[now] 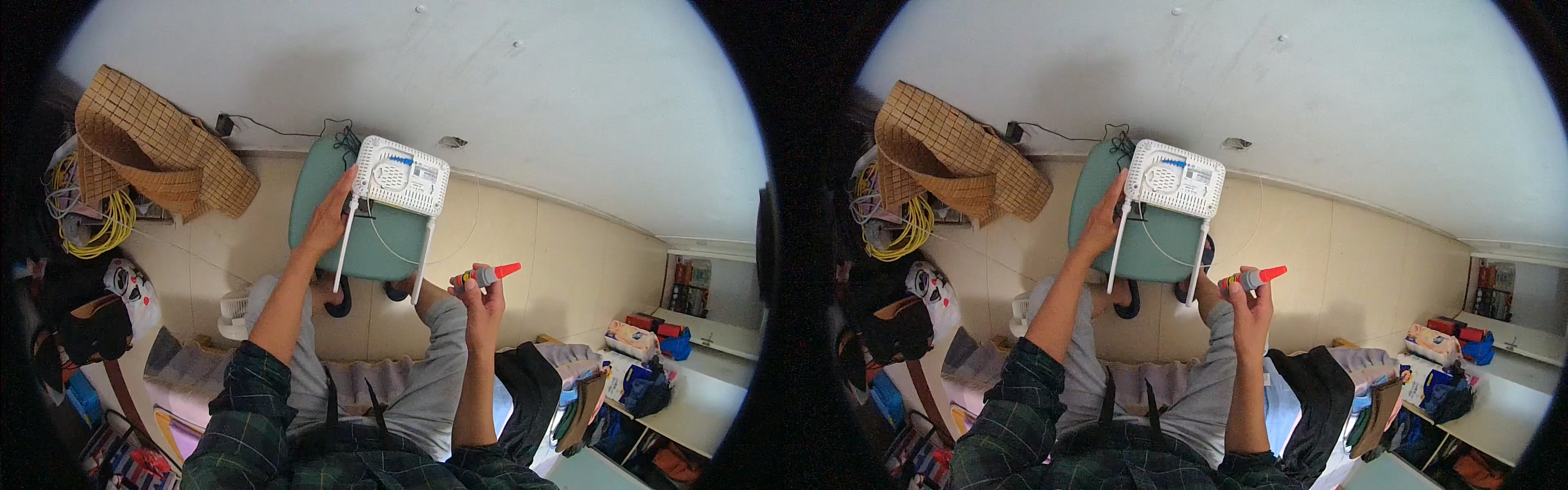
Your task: The person applies adhesive to the ceiling and mounts a white wireless router. They then place a small fan on a stool next to the router.
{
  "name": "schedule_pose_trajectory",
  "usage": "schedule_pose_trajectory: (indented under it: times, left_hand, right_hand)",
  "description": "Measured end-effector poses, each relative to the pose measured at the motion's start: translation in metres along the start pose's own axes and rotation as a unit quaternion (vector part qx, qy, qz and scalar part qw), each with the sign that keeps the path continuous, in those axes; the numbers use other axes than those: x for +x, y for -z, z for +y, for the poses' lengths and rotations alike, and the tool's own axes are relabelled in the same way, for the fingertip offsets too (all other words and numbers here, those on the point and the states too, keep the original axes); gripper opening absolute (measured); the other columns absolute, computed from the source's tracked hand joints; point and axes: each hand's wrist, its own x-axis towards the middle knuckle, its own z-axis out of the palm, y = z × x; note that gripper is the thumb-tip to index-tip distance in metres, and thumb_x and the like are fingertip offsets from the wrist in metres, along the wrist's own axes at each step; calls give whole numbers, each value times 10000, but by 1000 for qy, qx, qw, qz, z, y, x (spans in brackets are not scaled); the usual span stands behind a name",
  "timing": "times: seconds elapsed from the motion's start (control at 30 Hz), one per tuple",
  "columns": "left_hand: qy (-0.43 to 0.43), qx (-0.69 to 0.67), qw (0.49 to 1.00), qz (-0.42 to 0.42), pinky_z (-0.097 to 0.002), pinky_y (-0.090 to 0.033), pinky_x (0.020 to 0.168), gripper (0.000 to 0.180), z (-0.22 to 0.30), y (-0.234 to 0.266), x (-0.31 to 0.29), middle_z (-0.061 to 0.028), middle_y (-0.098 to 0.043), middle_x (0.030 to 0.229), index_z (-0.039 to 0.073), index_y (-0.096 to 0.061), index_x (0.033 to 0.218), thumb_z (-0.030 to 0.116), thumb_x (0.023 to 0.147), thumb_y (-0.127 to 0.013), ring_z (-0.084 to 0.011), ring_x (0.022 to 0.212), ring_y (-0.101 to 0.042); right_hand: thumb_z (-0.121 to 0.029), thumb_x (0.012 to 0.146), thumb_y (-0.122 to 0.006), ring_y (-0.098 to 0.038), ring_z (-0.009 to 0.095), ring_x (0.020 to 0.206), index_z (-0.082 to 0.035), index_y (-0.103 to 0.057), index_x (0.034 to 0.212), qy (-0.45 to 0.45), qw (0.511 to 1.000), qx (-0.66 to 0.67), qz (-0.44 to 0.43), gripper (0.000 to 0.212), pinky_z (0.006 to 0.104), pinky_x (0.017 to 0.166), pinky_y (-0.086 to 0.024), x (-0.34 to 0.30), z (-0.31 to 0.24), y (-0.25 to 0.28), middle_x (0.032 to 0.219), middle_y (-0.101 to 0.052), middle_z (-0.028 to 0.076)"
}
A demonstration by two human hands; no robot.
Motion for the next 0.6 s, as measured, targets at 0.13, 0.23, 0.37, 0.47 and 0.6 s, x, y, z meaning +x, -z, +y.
schedule_pose_trajectory:
  times: [0.13, 0.23, 0.37, 0.47, 0.6]
  left_hand:
    - [21, 14, 999, -38, -386, -307, 1094, 859, 17, 12, 4, -148, -312, 1470, 153, -199, 1468, -163, 727, -499, -307, 1346, -326]
    - [45, 53, 996, -63, -380, -328, 1083, 854, 22, 19, 5, -158, -340, 1450, 141, -198, 1465, -177, 717, -461, -309, 1322, -364]
    - [46, 14, 998, 37, -347, -463, 906, 594, 17, 20, 14, -142, -551, 1243, 113, -401, 1366, -72, 811, -507, -280, 1081, -568]
    - [56, 21, 995, 85, -292, -496, 740, 331, 38, 28, 28, -98, -643, 1024, 75, -576, 1210, 57, 881, -550, -192, 855, -621]
    - [31, -117, 992, 44, -241, -454, 641, 229, 102, 25, 54, -56, -641, 863, 61, -661, 1100, 144, 898, -589, -117, 742, -567]
  right_hand:
    - [-167, 919, -576, -622, 201, 876, 11, -479, 1200, -9, 1000, -8, -7, 346, 347, 746, -558, 3, -5, -5, 982, -565, 104]
    - [-164, 917, -582, -616, 185, 856, 12, -474, 1221, -3, 1000, -15, -16, 368, 334, 740, -546, 6, 2, -4, 984, -565, 94]
    - [-159, 912, -589, -598, 165, 870, 4, -462, 1254, -3, 999, -26, -40, 399, 314, 763, -520, 12, 2, -7, 1011, -562, 82]
    - [-134, 906, -593, -574, 146, 903, -8, -455, 1268, 4, 998, -25, -65, 407, 294, 802, -488, 23, 1, -12, 1030, -557, 67]
    - [-125, 903, -594, -543, 129, 961, -15, -435, 1292, -7, 992, -8, -125, 435, 284, 865, -447, 44, -5, -24, 1081, -552, 55]
